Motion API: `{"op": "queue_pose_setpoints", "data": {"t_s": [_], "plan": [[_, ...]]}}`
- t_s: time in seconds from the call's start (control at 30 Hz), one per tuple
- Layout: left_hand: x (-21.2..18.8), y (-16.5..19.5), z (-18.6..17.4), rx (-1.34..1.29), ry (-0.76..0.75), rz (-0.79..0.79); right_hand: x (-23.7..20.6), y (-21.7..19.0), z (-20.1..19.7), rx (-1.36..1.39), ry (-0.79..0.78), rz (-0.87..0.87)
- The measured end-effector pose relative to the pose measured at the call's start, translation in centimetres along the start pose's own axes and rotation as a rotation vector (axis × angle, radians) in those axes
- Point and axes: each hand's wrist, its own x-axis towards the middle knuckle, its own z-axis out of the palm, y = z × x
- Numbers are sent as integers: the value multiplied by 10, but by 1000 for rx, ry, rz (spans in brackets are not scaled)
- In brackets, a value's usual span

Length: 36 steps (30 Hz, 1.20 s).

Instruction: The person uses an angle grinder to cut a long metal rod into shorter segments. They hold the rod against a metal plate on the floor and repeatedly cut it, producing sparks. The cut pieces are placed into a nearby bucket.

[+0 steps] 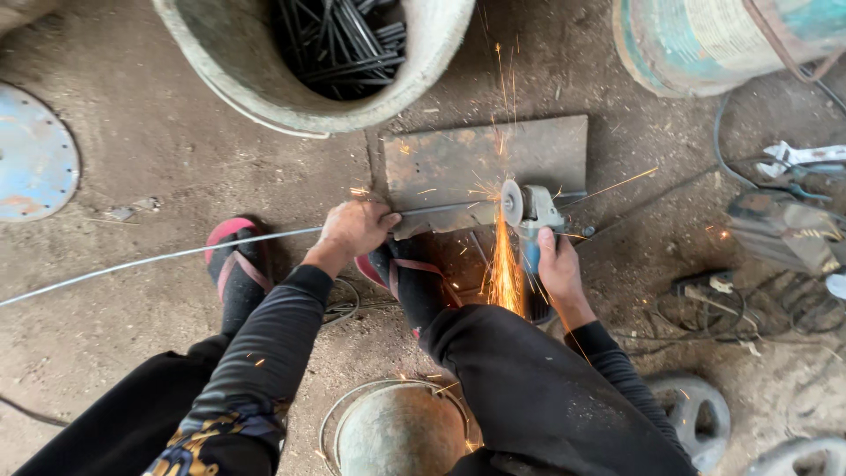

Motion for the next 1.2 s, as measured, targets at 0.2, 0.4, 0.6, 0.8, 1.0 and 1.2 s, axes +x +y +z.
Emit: {"op": "queue_pose_setpoints", "data": {"t_s": [0.2,0.4,0.6,0.8,1.0,1.2], "plan": [[-1,-3,-1,-12,-8,-19,3,6,0,-134,12,-217],[-2,-4,1,-16,47,16,1,7,1,24,-49,-102],[-2,0,0,-3,-5,-22,-2,0,-1,34,-43,-179],[-2,3,-1,10,-61,-51,-8,-9,-3,138,-101,26],[-3,3,-1,-2,-41,-34,-6,-5,-4,-92,-19,-228],[-2,3,-1,9,-77,-56,-5,1,-4,-50,-29,-165]]}}
